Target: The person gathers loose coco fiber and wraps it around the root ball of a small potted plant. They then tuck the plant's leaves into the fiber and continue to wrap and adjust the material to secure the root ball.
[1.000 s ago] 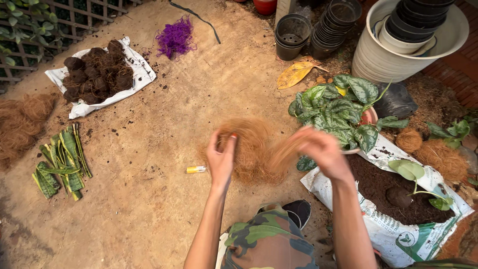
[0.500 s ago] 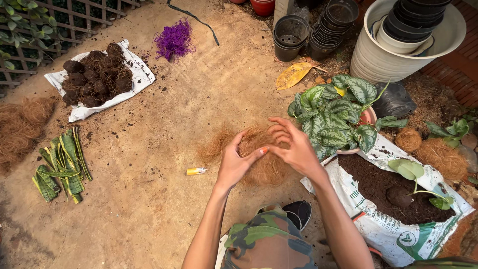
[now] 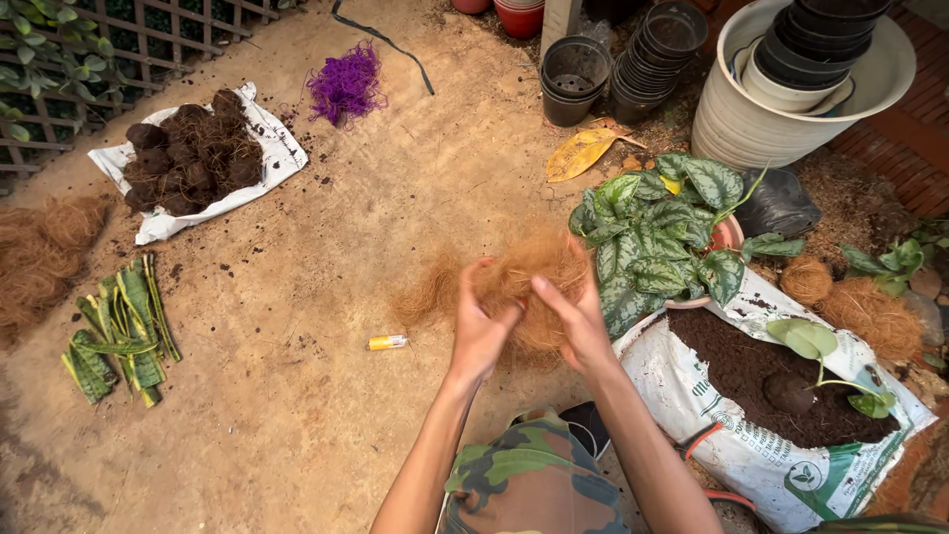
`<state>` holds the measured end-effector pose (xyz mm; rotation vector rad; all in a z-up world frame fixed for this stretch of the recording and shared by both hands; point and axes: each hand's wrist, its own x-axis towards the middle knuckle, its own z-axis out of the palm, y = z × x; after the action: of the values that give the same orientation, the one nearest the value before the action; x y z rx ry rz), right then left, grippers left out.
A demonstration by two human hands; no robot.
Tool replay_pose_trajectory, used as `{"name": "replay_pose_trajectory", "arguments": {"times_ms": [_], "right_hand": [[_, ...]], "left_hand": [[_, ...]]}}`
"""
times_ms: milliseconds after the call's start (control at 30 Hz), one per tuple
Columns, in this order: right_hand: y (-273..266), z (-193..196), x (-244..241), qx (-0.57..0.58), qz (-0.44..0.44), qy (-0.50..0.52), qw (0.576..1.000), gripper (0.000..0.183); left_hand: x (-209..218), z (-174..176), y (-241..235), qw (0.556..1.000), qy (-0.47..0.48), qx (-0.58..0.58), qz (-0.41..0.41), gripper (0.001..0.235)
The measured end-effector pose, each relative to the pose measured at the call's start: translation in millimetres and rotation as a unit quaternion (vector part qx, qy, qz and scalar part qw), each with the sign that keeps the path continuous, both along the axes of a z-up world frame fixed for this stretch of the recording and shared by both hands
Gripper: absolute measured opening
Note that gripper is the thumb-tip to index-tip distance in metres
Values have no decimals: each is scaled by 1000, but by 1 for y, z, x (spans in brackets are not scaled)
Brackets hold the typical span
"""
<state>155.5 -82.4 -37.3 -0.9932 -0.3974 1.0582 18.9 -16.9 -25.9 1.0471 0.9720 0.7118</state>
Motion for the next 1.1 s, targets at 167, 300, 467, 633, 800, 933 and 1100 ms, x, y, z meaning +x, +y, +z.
{"name": "replay_pose_trajectory", "arguments": {"times_ms": [167,300,467,633,800,933,1100], "right_hand": [[11,5,18,-177,32,-200,963,48],[6,11,30,-117,102,-302,941,36],[10,26,38,-103,230,-424,870,47],[20,37,32,-63,261,-477,837,85],[19,37,31,-126,200,-387,891,123],[22,18,22,-131,216,-366,896,117],[28,4,25,-179,204,-399,876,95]], "left_hand": [[-13,6,2,952,213,126,-177,88],[-24,36,6,939,258,81,-214,99],[-28,66,7,924,238,257,-154,130],[-24,47,12,923,221,221,-225,100],[-39,13,30,919,257,297,-24,72],[-42,4,29,974,176,145,-14,69],[-48,38,33,930,337,109,-98,104]]}}
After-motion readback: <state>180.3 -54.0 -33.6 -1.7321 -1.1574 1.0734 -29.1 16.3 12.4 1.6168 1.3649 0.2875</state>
